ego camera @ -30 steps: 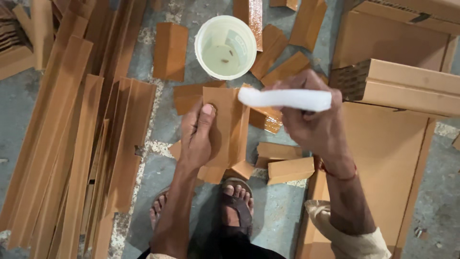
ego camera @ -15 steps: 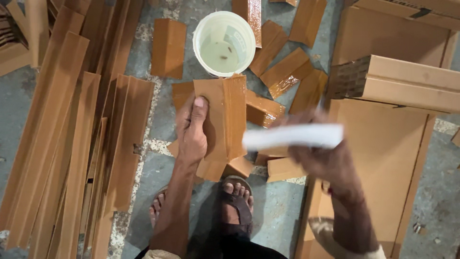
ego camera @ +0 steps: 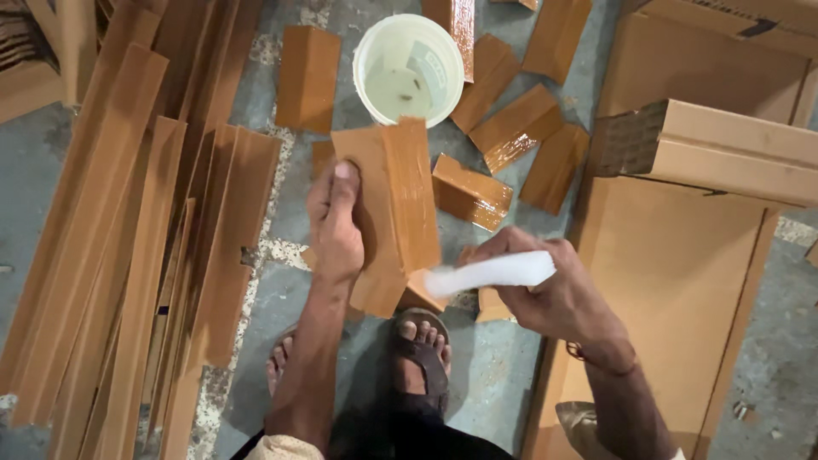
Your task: The person applies glue from a white bottle onto small rectangular wooden pieces one at a time. After applying glue, the person places the pieces into a cardboard box.
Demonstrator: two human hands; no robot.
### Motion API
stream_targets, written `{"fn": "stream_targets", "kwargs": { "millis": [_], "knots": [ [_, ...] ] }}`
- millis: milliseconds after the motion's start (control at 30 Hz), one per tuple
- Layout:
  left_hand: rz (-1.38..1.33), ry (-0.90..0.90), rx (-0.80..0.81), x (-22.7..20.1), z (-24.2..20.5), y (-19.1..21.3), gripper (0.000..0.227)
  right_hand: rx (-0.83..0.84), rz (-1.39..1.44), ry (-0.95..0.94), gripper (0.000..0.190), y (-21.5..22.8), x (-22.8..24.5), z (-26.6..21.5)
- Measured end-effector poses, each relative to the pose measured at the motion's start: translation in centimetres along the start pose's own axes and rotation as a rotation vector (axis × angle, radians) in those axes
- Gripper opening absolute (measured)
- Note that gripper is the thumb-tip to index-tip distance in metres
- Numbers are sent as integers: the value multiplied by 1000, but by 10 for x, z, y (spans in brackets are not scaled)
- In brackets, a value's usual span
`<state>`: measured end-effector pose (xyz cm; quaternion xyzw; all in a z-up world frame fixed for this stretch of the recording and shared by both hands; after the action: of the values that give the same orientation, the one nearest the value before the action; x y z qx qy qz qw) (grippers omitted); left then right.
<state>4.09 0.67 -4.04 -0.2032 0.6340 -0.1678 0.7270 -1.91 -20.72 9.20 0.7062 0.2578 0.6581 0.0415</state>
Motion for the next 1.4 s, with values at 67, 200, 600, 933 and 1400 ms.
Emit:
{"fn": "stream_targets", "kwargs": {
  "millis": [67, 200, 600, 933, 1400],
  "knots": [
    [-38, 22, -34, 3, 2, -5, 37, 25, 42, 22, 11, 4, 1, -5],
    [-26, -10, 13, 1, 3, -16, 35, -260, 244, -142, 18, 28, -1, 15],
    [65, -38, 64, -8, 0, -14, 37, -76, 197, 2, 16, -12, 15, 25],
    [153, -55, 36, -2, 2, -13, 34, -129, 145, -143, 26, 9, -1, -3],
    [185, -48, 40, -6, 1, -13, 37, 12, -23, -94, 35, -1, 4, 11]
  ]
}}
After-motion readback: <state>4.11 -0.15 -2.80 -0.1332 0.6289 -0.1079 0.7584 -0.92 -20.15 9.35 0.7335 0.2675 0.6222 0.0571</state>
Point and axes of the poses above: each hand's wrist, its own z-axis towards the middle knuckle, its own y-axis out of the back of the hand, x = y × z, the point moved 4 cm from there along z, towards the middle knuckle, and after that the axes turned 12 degrees about -y, right-handed, at the moved point
